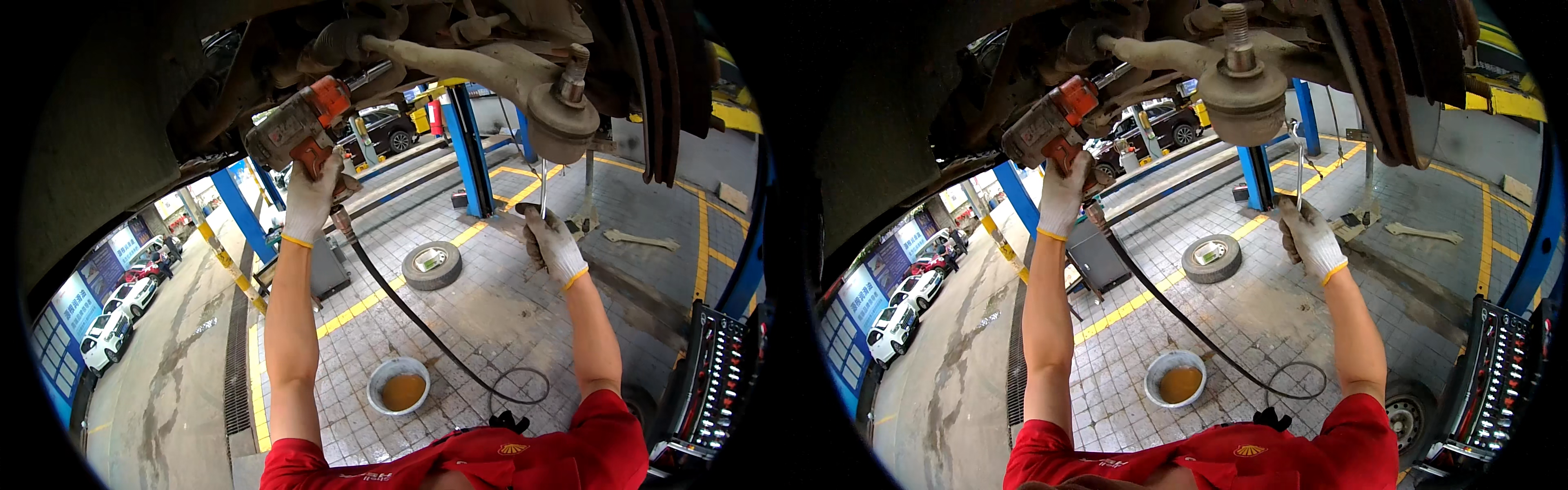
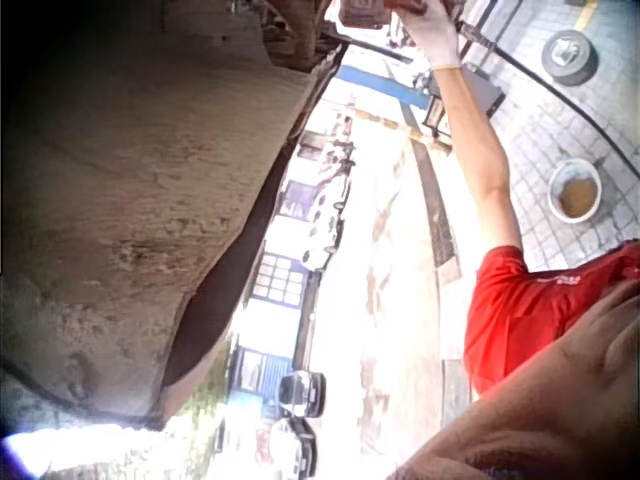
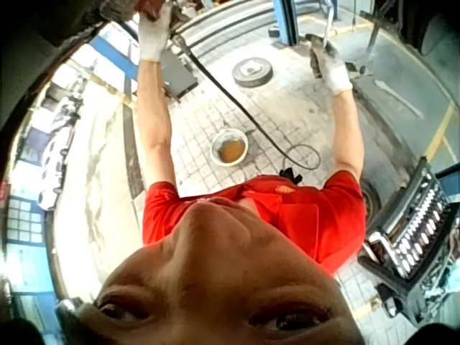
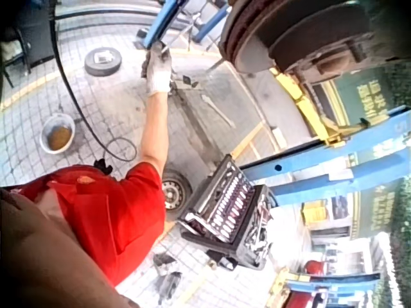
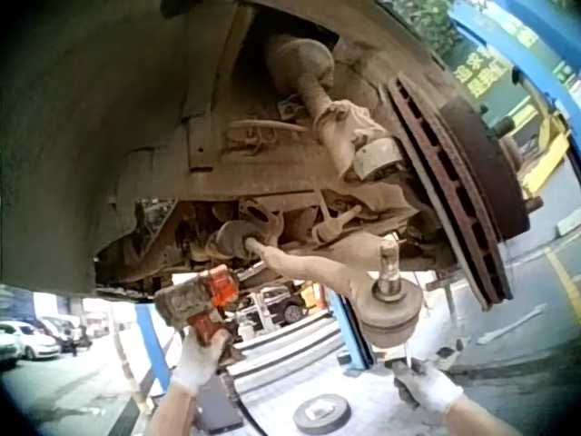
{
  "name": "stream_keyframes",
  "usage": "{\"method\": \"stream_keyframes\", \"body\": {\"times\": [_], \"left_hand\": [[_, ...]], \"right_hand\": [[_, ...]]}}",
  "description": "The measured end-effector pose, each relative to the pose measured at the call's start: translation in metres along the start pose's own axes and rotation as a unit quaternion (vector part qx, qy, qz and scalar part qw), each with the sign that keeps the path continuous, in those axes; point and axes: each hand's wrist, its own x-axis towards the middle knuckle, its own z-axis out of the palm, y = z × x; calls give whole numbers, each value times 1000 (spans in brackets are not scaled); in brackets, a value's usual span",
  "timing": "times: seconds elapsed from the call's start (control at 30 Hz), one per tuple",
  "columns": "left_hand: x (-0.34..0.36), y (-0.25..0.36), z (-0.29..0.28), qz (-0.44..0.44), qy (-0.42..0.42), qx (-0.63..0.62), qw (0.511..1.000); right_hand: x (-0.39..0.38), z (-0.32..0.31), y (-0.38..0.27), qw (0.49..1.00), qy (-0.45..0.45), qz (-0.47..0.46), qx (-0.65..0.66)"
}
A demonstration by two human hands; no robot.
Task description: The person selects a socket from a tool cart and attaches it to a pneumatic impact wrench. They then use the wrench to tighten bolts on the underside of a vehicle raised on a lift. The person also handles a manual wrench and a socket extension during the process.
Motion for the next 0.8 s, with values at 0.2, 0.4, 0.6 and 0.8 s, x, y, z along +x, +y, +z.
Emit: {"method": "stream_keyframes", "body": {"times": [0.2, 0.4, 0.6, 0.8], "left_hand": [[37, 27, -27, 65, 113, 255, 958], [39, 51, -10, -63, 139, 258, 954], [-13, 72, 30, -155, 104, 118, 975], [-3, 75, 15, -43, 138, 249, 958]], "right_hand": [[36, -13, -9, 990, 3, -98, -102], [101, -12, -46, 918, 53, -248, -306], [98, 16, -95, 915, -66, -236, -322], [118, 22, -85, 918, -35, -253, -302]]}}
